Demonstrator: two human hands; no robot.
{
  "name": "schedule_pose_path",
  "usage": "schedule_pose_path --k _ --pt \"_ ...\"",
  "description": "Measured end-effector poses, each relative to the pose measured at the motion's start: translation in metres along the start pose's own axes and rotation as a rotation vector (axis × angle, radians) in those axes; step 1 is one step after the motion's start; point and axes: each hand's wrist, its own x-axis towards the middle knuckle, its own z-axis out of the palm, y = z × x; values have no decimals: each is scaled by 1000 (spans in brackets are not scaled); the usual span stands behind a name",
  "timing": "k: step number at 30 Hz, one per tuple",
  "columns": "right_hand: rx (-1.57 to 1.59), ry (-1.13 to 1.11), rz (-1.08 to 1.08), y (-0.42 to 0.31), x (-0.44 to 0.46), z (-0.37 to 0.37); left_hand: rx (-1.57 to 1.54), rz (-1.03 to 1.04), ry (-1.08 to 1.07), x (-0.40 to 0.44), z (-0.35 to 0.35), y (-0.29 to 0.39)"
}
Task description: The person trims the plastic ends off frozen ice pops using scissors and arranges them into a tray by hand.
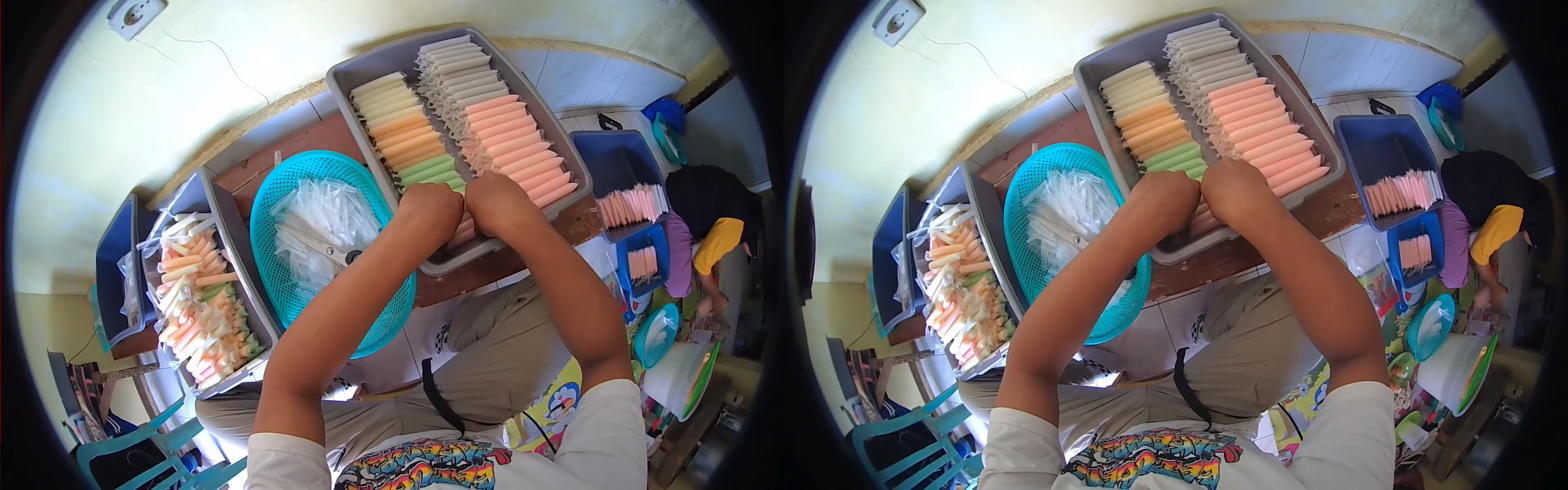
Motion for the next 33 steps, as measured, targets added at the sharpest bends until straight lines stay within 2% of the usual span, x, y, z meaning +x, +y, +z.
schedule_pose_path --k 3,7,9,12,18,21,23,24,26,33 --pt "14 119 -2 1 0 6 -1 28 35 -1 0 1" --pt "61 95 -34 4 -9 -4 67 -15 67 -4 -5 4" --pt "231 325 -123 8 -7 4 92 -18 86 -8 -10 6" --pt "241 306 -217 16 -5 7 119 -13 93 -18 -13 10" --pt "190 246 -166 12 -3 6 116 -8 40 -26 -15 8" --pt "191 341 -233 14 -2 9 68 -5 158 -26 -14 10" --pt "183 281 -202 12 -4 4 68 -20 -28 -25 -22 11" --pt "172 224 -177 11 -3 1 68 -23 -30 -25 -20 11" --pt "204 216 -177 14 1 1 0 -45 80 -24 -16 10" --pt "189 228 -169 18 17 6 -2 -101 53 -20 -21 10"
